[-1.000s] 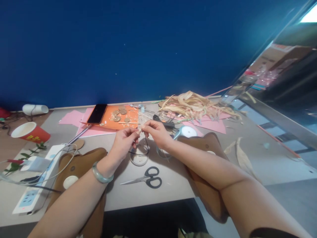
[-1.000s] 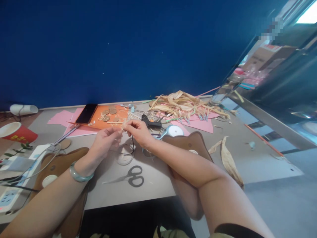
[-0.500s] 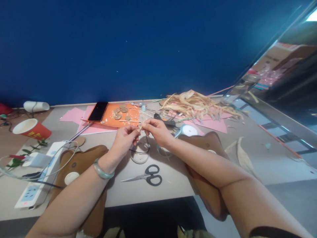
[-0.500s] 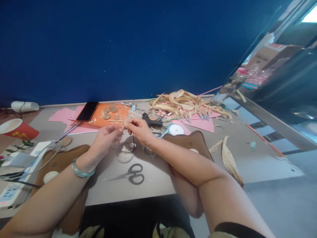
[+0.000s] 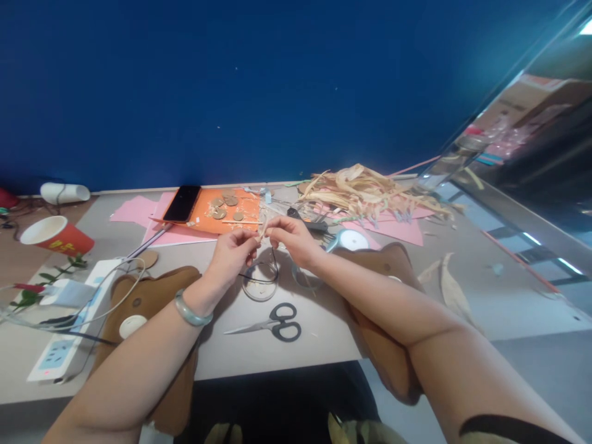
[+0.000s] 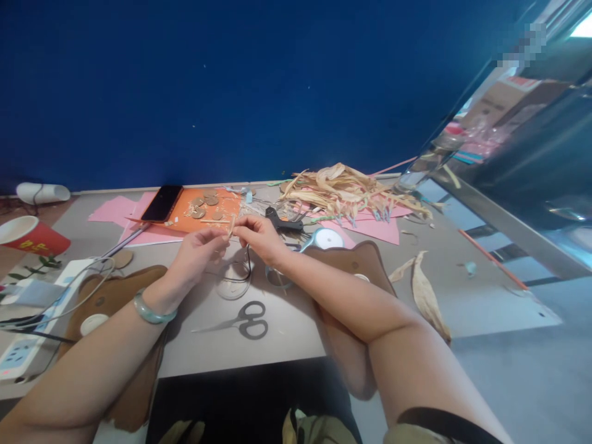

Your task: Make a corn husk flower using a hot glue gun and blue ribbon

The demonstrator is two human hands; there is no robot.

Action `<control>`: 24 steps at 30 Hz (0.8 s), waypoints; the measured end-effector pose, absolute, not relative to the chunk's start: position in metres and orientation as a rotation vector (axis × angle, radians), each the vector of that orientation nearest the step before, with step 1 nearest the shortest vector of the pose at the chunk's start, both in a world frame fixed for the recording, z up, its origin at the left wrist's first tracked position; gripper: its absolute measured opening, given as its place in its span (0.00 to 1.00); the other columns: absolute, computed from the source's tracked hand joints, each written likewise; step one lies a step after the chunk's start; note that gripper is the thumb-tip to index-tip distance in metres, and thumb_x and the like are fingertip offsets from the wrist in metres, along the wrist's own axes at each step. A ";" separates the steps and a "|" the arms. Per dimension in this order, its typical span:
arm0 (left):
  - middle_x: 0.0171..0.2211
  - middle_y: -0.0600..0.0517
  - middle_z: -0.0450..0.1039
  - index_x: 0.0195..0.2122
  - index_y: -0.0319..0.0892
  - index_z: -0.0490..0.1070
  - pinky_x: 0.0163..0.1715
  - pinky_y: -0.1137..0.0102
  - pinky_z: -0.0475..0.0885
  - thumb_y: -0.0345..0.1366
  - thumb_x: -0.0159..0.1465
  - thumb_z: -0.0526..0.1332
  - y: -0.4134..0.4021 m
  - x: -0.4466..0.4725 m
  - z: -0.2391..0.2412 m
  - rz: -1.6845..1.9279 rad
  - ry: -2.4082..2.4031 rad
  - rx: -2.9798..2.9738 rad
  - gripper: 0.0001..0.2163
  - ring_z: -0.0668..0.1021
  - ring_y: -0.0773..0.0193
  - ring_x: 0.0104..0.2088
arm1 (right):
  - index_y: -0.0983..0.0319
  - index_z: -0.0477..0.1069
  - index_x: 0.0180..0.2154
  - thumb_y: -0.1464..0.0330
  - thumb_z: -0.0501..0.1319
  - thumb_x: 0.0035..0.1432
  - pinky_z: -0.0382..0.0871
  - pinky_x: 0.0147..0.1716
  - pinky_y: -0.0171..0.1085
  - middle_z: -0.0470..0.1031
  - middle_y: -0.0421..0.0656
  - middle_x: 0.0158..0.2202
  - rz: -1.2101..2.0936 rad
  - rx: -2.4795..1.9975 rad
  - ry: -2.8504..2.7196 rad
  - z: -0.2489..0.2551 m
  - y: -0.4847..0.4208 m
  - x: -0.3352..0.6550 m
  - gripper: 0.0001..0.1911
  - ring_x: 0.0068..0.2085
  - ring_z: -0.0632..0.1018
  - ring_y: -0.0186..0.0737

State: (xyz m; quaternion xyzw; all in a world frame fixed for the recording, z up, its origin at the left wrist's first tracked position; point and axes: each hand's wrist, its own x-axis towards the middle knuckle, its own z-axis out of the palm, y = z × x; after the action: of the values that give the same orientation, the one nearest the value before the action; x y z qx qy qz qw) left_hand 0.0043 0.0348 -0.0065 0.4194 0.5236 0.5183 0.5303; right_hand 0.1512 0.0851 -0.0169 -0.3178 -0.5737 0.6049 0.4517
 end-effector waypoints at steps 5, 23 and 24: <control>0.19 0.56 0.69 0.29 0.37 0.72 0.16 0.77 0.63 0.35 0.49 0.67 0.036 0.005 -0.007 1.251 1.246 0.983 0.09 0.69 0.73 0.18 | 0.64 0.72 0.28 0.69 0.63 0.47 0.60 0.23 0.32 0.68 0.34 0.20 1.497 -0.786 -1.413 -0.017 0.088 0.151 0.05 0.20 0.66 0.27; 0.24 0.55 0.71 0.33 0.37 0.71 0.17 0.78 0.64 0.38 0.50 0.68 0.042 -0.001 -0.012 1.385 1.263 0.945 0.13 0.70 0.73 0.19 | 0.64 0.72 0.32 0.61 0.60 0.56 0.61 0.21 0.29 0.71 0.37 0.25 1.334 -0.889 -1.469 -0.017 0.101 0.158 0.12 0.19 0.66 0.26; 0.23 0.55 0.71 0.33 0.37 0.71 0.17 0.78 0.64 0.38 0.50 0.68 0.042 -0.001 -0.012 1.393 1.266 0.948 0.13 0.70 0.73 0.19 | 0.65 0.72 0.32 0.61 0.60 0.56 0.61 0.21 0.29 0.71 0.38 0.24 1.324 -0.901 -1.496 -0.017 0.101 0.158 0.12 0.19 0.66 0.26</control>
State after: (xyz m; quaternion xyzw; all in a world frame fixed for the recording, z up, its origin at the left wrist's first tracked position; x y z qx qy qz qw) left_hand -0.0012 0.0416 -0.0117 0.3910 0.5221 0.5746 0.4944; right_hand 0.1585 0.1011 -0.0169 -0.3657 -0.6069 0.5374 0.4573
